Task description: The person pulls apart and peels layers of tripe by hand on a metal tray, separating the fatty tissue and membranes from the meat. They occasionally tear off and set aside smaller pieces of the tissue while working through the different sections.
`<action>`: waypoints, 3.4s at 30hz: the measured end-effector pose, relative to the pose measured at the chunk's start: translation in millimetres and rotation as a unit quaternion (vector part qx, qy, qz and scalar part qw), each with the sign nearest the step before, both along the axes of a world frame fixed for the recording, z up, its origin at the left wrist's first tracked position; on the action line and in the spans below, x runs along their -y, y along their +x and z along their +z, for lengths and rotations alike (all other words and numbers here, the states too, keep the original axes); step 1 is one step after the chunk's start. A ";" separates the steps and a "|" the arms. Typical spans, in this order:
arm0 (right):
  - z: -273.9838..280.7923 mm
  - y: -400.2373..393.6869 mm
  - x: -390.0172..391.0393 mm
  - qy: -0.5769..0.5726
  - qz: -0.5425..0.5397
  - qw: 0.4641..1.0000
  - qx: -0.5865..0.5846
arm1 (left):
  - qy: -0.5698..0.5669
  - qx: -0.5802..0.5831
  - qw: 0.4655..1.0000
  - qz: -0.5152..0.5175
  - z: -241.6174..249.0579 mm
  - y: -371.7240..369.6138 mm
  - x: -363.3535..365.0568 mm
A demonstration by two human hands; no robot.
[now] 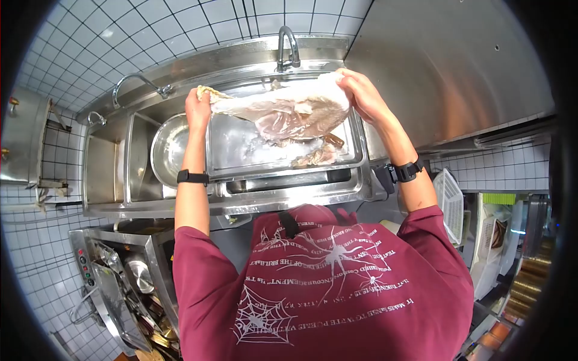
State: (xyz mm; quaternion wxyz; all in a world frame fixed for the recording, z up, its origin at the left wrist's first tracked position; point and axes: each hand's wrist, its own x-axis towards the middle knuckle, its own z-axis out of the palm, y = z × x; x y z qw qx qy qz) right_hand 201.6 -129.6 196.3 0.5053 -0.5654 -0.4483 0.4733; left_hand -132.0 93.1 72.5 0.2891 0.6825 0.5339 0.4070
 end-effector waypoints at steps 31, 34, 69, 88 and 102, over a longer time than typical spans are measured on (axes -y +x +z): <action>-53.5 17.4 35.8 -0.140 0.078 0.979 0.129 | -0.252 0.159 0.895 -0.332 -17.0 43.5 209.5; -81.9 11.6 47.4 -0.181 0.035 0.975 0.124 | -0.291 0.145 0.871 -0.368 -36.3 45.4 231.5; -166.3 -76.5 63.1 -0.139 0.024 0.887 0.441 | -0.214 -0.186 0.843 -0.457 -70.1 6.3 206.0; -193.4 -133.8 55.2 -0.046 0.020 0.918 0.392 | -0.128 -0.183 0.901 -0.373 -52.2 27.6 152.5; -187.6 -125.2 70.5 -0.103 0.071 0.941 0.316 | -0.193 -0.206 0.878 -0.387 -78.8 27.8 157.1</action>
